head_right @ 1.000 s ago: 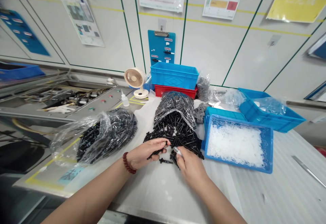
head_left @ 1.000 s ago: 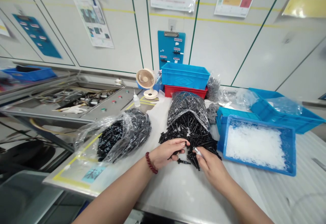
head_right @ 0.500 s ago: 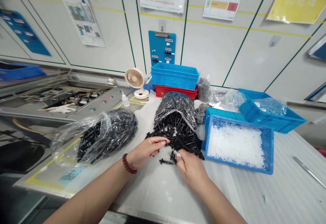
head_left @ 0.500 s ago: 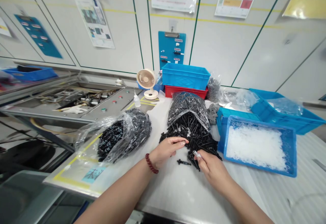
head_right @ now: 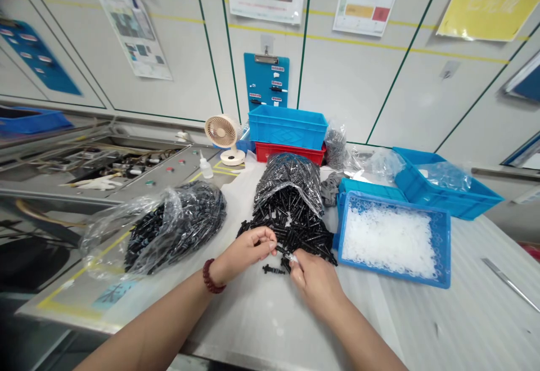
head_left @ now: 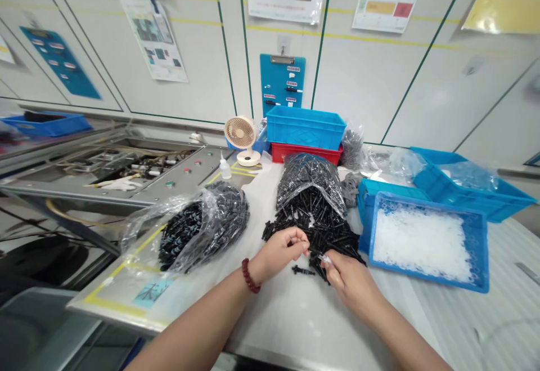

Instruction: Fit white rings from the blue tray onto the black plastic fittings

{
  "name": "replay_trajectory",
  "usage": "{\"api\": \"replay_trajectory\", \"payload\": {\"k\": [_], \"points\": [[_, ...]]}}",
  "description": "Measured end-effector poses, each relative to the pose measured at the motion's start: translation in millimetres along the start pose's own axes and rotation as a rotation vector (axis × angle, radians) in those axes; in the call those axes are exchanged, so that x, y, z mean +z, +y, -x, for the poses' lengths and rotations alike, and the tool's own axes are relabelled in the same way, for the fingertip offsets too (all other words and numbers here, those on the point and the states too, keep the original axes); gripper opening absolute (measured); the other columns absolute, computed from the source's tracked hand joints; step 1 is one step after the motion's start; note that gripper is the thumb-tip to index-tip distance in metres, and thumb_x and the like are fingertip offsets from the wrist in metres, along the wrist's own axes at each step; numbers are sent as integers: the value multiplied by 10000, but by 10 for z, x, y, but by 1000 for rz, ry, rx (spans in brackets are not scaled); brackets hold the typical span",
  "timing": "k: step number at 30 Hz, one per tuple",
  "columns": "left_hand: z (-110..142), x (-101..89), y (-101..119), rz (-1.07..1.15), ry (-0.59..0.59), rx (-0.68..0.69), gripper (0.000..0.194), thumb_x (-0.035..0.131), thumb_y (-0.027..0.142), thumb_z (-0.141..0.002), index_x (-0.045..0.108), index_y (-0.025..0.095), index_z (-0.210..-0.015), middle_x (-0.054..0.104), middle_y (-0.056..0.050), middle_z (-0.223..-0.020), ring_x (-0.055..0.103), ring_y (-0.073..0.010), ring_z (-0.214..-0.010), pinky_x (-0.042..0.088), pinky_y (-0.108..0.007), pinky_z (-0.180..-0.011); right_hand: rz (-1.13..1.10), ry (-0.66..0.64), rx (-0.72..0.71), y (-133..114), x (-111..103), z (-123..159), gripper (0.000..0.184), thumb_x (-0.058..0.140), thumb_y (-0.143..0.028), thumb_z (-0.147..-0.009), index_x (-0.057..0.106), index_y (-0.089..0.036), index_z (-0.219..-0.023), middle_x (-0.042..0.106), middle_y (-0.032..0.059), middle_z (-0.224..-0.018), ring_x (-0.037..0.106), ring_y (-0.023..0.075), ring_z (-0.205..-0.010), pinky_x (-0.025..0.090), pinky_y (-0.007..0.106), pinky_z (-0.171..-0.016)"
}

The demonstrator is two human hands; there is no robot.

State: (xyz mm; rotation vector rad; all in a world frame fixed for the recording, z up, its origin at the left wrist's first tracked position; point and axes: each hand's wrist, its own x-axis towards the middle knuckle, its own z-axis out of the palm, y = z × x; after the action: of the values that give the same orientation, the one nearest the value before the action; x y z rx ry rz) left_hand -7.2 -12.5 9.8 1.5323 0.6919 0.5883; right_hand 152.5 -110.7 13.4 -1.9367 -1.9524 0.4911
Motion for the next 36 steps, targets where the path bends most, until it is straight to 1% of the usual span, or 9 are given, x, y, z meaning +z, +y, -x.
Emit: {"api": "replay_trajectory", "payload": {"k": [4, 7, 10, 14, 20, 22, 25, 33, 36], "points": [[19, -38, 37, -137, 52, 83, 167, 530, 286, -756, 567, 125, -784, 617, -21, -681, 467, -86, -537, 353, -188, -505, 46, 30, 10, 23, 1, 6, 222, 312, -239, -856, 456, -196, -692, 556, 5, -655, 481, 131, -589, 232, 237, -535], [21, -75, 28, -214, 36, 108, 192, 534, 283, -766, 615, 124, -837, 651, -34, -739, 502, -99, -560, 388, -199, -536, 74, 37, 3, 30, -1, 6, 217, 323, -229, -862, 461, -196, -697, 562, 2, -665, 484, 130, -598, 228, 236, -538], [19, -78, -8, -314, 22, 134, 178, 552, 270, -766, 649, 134, -826, 660, -26, -737, 535, -114, -593, 408, -205, -570, 121, 11, 3, 17, 10, 4, 212, 337, -230, -871, 477, -195, -715, 577, 6, -681, 499, 136, -619, 223, 237, -542], [15, -51, -47, -423, 5, 213, 145, 560, 226, -769, 673, 150, -816, 675, -26, -790, 586, -139, -722, 424, -211, -678, 180, -45, 15, -15, 35, 2, 173, 375, -220, -865, 508, -194, -758, 597, 12, -709, 523, 143, -642, 214, 238, -540], [12, -84, -45, -410, 29, 178, 174, 556, 262, -784, 669, 139, -831, 651, -17, -702, 532, -105, -555, 407, -196, -568, 186, -12, 21, -6, 4, 4, 187, 369, -216, -871, 512, -191, -754, 599, 13, -706, 534, 145, -646, 218, 245, -546], [12, -91, -55, -397, 11, 178, 175, 558, 267, -788, 671, 142, -836, 656, -23, -725, 536, -107, -561, 412, -194, -567, 179, -1, 24, 0, -8, 5, 188, 365, -216, -873, 509, -191, -754, 601, 12, -710, 538, 148, -648, 220, 247, -550], [12, -79, -90, -422, -29, 221, 168, 567, 267, -793, 682, 150, -832, 668, -35, -758, 560, -122, -611, 428, -197, -597, 172, -30, 14, -9, -12, 9, 178, 373, -213, -869, 515, -191, -764, 607, 13, -718, 543, 151, -653, 214, 250, -547], [11, -70, -109, -500, -38, 307, 164, 569, 256, -813, 694, 161, -860, 680, -48, -801, 603, -143, -699, 451, -197, -655, 160, -89, 6, -18, -21, 11, 190, 364, -215, -875, 531, -188, -788, 606, 17, -731, 542, 150, -664, 233, 240, -556], [23, -58, -113, -480, -74, 295, 162, 574, 250, -811, 695, 162, -872, 678, -45, -798, 593, -124, -626, 449, -190, -617, 130, -84, -27, 9, 1, 8, 198, 359, -225, -877, 535, -190, -793, 607, 17, -738, 541, 148, -672, 245, 236, -566]]}}
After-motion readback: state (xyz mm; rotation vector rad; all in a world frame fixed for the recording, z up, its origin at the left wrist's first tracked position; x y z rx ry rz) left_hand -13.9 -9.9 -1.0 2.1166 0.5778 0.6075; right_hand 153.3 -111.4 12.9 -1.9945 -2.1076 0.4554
